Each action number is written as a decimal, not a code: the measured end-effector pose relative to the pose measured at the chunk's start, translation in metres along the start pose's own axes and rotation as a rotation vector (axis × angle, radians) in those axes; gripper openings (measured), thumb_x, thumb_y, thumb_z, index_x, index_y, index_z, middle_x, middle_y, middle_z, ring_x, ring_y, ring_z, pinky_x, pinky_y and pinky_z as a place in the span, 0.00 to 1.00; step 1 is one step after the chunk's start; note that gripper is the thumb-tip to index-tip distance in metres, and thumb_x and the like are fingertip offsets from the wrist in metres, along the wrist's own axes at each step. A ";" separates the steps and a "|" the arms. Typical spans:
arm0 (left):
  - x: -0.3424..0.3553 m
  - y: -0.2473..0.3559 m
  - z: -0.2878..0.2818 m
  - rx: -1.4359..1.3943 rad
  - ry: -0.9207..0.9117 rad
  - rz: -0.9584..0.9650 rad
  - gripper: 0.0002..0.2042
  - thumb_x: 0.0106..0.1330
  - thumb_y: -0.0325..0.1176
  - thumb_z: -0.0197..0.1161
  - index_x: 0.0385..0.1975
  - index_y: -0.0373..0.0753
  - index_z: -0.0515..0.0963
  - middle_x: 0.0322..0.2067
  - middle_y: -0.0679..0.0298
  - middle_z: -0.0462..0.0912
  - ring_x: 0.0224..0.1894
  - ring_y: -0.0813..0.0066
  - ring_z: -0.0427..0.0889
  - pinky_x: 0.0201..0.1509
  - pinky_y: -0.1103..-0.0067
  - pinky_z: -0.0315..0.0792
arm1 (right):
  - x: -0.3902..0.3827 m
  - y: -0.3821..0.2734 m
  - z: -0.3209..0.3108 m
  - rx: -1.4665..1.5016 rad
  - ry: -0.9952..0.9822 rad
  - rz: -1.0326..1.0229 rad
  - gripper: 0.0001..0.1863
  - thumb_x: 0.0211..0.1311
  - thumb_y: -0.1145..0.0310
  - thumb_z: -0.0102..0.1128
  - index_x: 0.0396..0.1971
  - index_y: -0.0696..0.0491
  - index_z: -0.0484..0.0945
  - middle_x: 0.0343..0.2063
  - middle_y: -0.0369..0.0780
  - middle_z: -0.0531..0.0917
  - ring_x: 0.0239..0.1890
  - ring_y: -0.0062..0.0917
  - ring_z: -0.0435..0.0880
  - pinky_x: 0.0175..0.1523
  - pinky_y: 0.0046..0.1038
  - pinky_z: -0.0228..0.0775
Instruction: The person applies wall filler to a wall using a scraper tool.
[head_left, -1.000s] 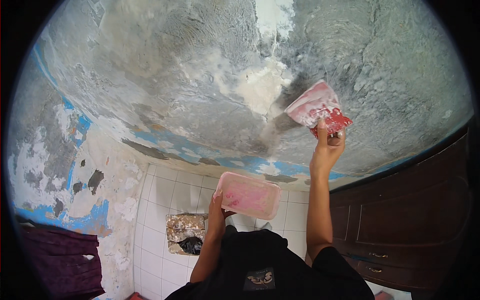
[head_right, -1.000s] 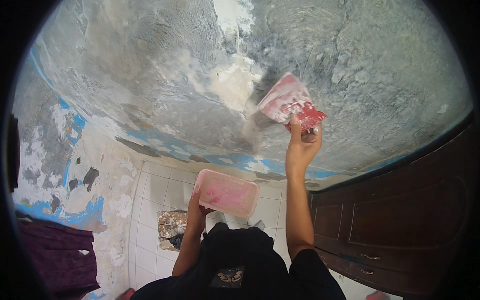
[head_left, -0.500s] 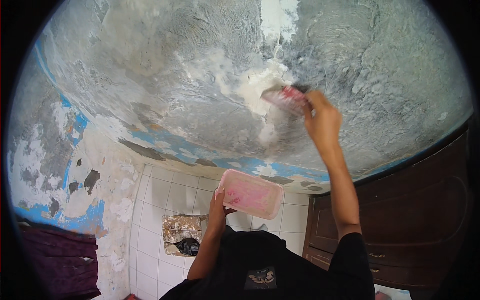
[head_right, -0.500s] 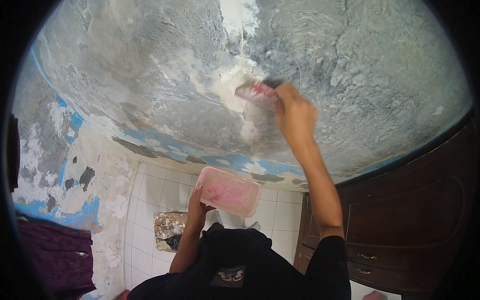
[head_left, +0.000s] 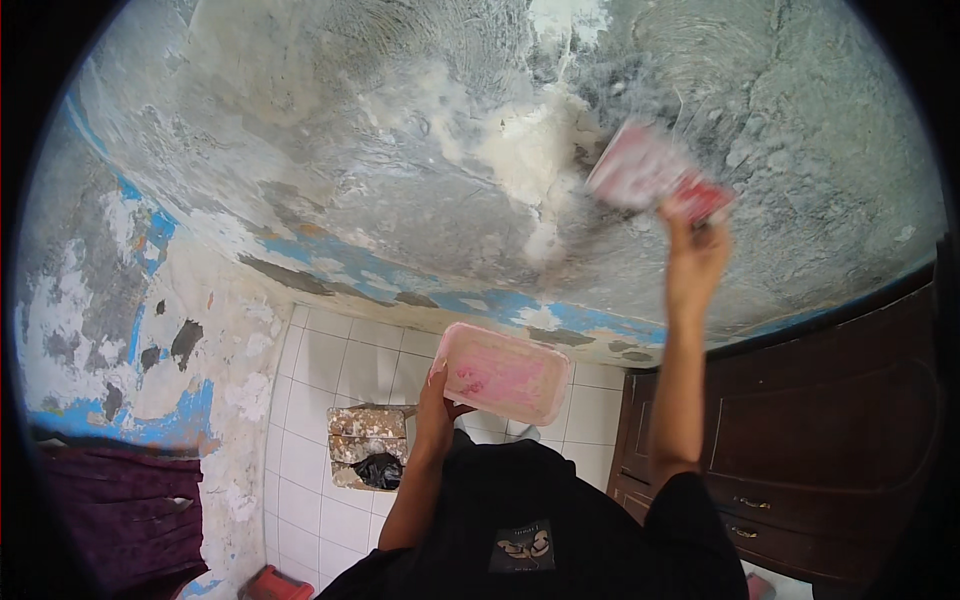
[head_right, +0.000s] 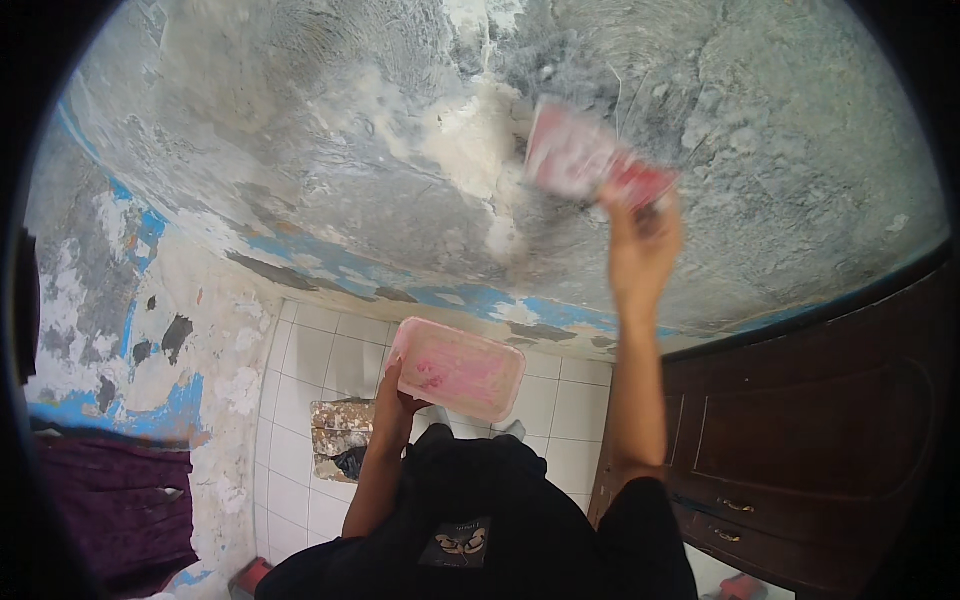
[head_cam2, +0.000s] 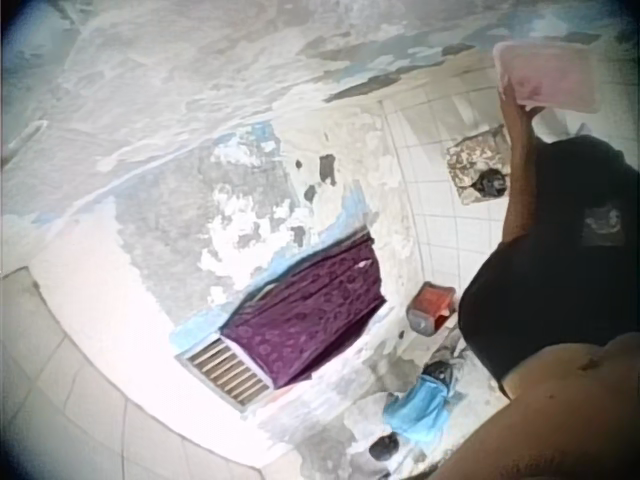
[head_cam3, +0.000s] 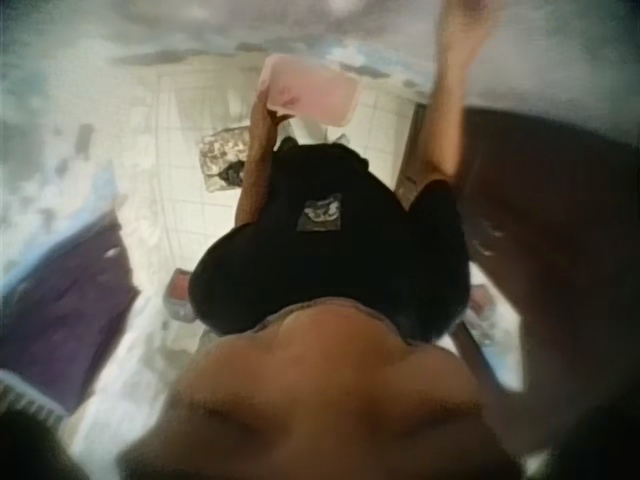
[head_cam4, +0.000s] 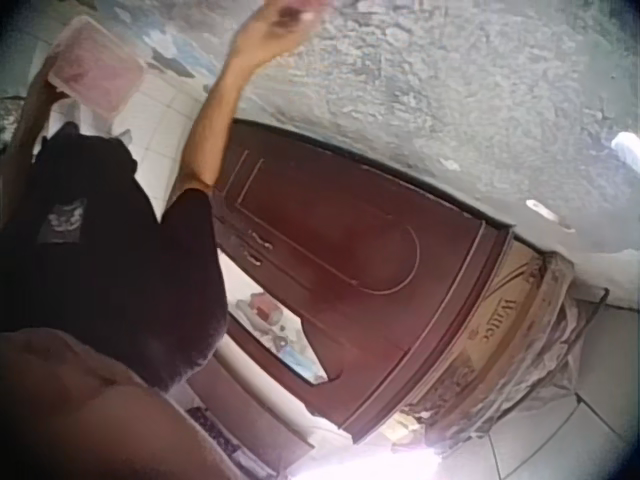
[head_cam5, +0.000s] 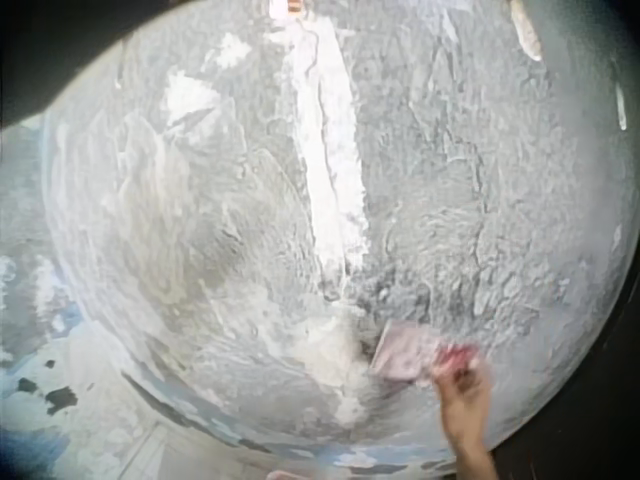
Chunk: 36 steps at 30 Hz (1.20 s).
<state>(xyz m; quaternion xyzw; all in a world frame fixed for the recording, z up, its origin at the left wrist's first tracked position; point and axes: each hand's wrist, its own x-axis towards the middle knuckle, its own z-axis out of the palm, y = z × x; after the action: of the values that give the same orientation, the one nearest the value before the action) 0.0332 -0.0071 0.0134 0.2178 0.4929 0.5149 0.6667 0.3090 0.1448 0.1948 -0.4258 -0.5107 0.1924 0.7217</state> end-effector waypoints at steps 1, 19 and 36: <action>-0.001 0.000 -0.002 0.006 0.012 0.007 0.29 0.75 0.53 0.46 0.68 0.38 0.64 0.59 0.55 0.77 0.56 0.63 0.82 0.51 0.66 0.82 | -0.026 0.033 -0.008 -0.023 -0.048 0.082 0.11 0.65 0.73 0.68 0.45 0.56 0.81 0.40 0.35 0.84 0.42 0.18 0.80 0.51 0.24 0.73; 0.005 0.011 -0.013 0.019 0.092 0.020 0.29 0.77 0.53 0.44 0.68 0.37 0.64 0.59 0.55 0.77 0.56 0.63 0.81 0.52 0.66 0.80 | -0.135 0.224 0.025 0.061 0.334 0.331 0.04 0.64 0.78 0.67 0.34 0.57 0.79 0.35 0.35 0.85 0.38 0.14 0.81 0.44 0.19 0.71; -0.014 0.005 -0.030 -0.029 0.164 0.044 0.29 0.78 0.52 0.42 0.68 0.37 0.63 0.59 0.54 0.76 0.57 0.62 0.81 0.53 0.65 0.80 | -0.160 0.173 -0.003 -0.233 -0.041 0.101 0.08 0.60 0.79 0.68 0.29 0.58 0.75 0.24 0.37 0.79 0.28 0.19 0.75 0.38 0.24 0.69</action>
<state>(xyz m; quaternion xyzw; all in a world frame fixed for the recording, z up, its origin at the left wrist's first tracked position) 0.0047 -0.0248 0.0109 0.1761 0.5336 0.5524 0.6158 0.2742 0.1273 -0.0376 -0.5277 -0.5223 0.1764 0.6462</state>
